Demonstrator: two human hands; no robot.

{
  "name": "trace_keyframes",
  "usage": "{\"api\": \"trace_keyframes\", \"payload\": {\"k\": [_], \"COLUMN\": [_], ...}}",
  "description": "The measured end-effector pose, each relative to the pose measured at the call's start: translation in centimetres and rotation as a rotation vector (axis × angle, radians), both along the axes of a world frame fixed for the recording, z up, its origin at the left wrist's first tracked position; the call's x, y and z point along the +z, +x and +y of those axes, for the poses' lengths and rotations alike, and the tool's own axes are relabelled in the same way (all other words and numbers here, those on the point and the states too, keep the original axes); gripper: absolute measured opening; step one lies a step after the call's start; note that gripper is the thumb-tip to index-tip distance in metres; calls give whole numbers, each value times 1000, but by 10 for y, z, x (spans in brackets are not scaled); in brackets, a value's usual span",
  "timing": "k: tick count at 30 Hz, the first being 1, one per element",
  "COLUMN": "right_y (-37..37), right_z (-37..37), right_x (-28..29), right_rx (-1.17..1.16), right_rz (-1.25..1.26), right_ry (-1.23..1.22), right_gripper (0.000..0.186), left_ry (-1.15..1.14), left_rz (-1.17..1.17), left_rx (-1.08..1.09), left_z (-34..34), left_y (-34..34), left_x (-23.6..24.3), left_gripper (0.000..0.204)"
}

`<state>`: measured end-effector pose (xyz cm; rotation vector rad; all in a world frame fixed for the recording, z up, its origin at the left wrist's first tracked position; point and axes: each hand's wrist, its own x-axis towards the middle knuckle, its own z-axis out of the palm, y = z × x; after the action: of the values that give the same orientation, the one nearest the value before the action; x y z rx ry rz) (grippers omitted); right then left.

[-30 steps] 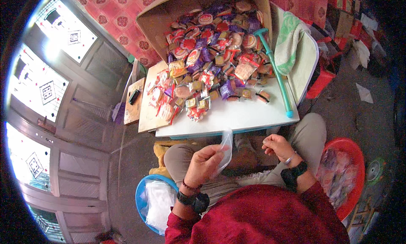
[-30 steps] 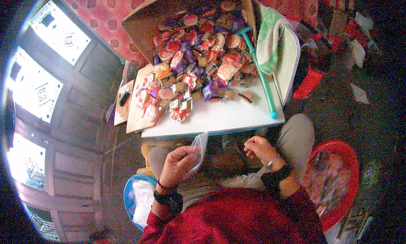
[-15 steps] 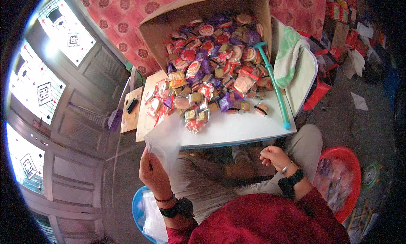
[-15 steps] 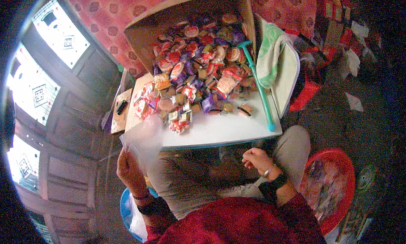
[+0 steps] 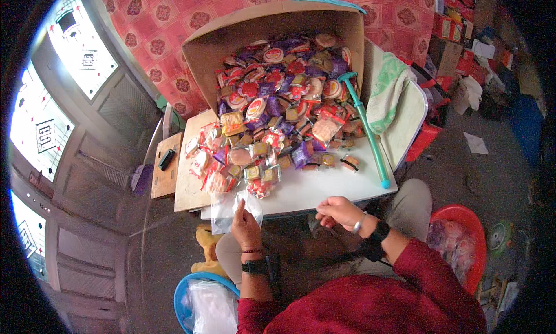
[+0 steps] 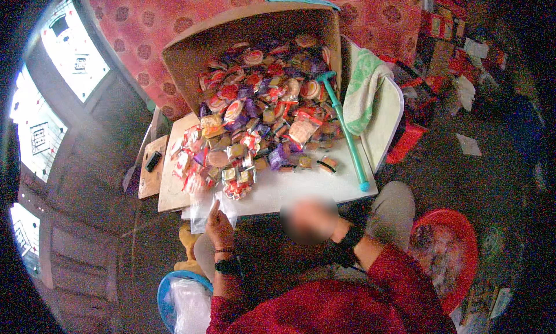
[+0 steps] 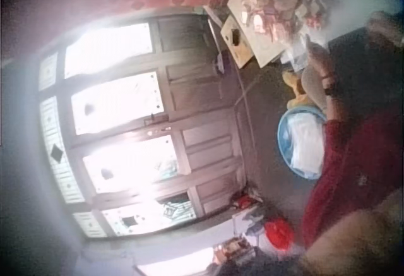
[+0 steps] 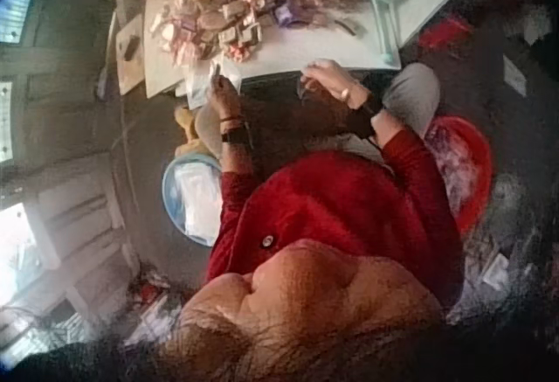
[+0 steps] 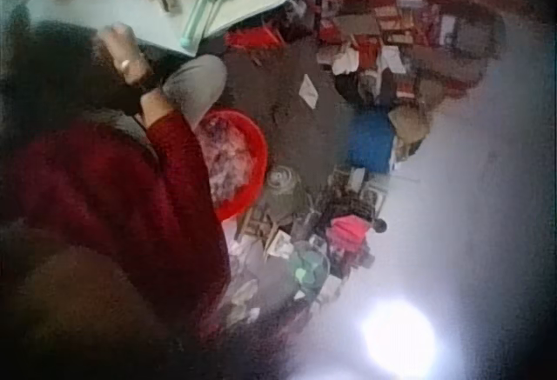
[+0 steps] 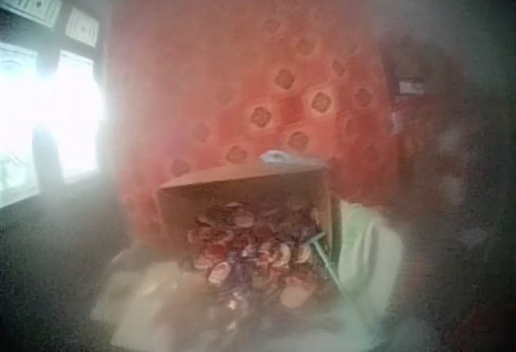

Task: The person sorts various small packaged food items from a cardboard box, places them into small plastic bags by hand, and puts the filled bags into a red bucket.

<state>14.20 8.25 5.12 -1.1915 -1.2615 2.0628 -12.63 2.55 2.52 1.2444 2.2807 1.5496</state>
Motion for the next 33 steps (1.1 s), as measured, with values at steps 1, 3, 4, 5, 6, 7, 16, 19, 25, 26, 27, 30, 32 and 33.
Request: {"api": "trace_keyframes", "payload": {"k": [1,3,4,5,6,7,16,19,25,26,27,30,32,33], "right_y": [-5,-24,-35,-44,-54,-62,-130,-129,-98,-88,-82,-61,-52,-51], "right_z": [6,18,22,30,40,48,72,74,70,69,61,41,26,19], "right_x": [-8,-9,-5,-11,-20,-30,0,-6,-33,-39,-29,-2,0,1], "right_rx": [-9,-63,-104,-113,-145,-178,-224,-254,-309,-307,-305,-285,-254,-212], "right_rz": [-7,54,36,36,104,171,-195,-228,-59,-38,-40,-32,-19,-45], "right_ry": [-3,-50,-63,-54,-37,-18,110,162,433,530,492,413,482,511], "right_gripper": [21,20,19,19,20,21,25,21,18,17,15,12,12,12], "left_ry": [-3,8,10,5,-3,2,14,-68,-33,-53,-77,-87,-75,-82], "left_rz": [-7,-4,-6,-14,-22,-23,92,40,25,32,41,36,108,109], "left_rx": [-9,-29,-32,-48,-62,-71,-196,-211,-206,-208,-200,-218,-231,-233], "left_z": [1,3,2,4,4,5,1,1,2,4,3,5,7,7], "left_y": [1,1,1,0,1,3,25,27,26,27,25,28,32,33], "left_x": [-5,-6,-9,-14,-14,-13,-4,-1,-3,-4,-6,-4,1,1], "left_gripper": [28,28,28,28,27,27,29,28,27,26,26,24,24,24]}}
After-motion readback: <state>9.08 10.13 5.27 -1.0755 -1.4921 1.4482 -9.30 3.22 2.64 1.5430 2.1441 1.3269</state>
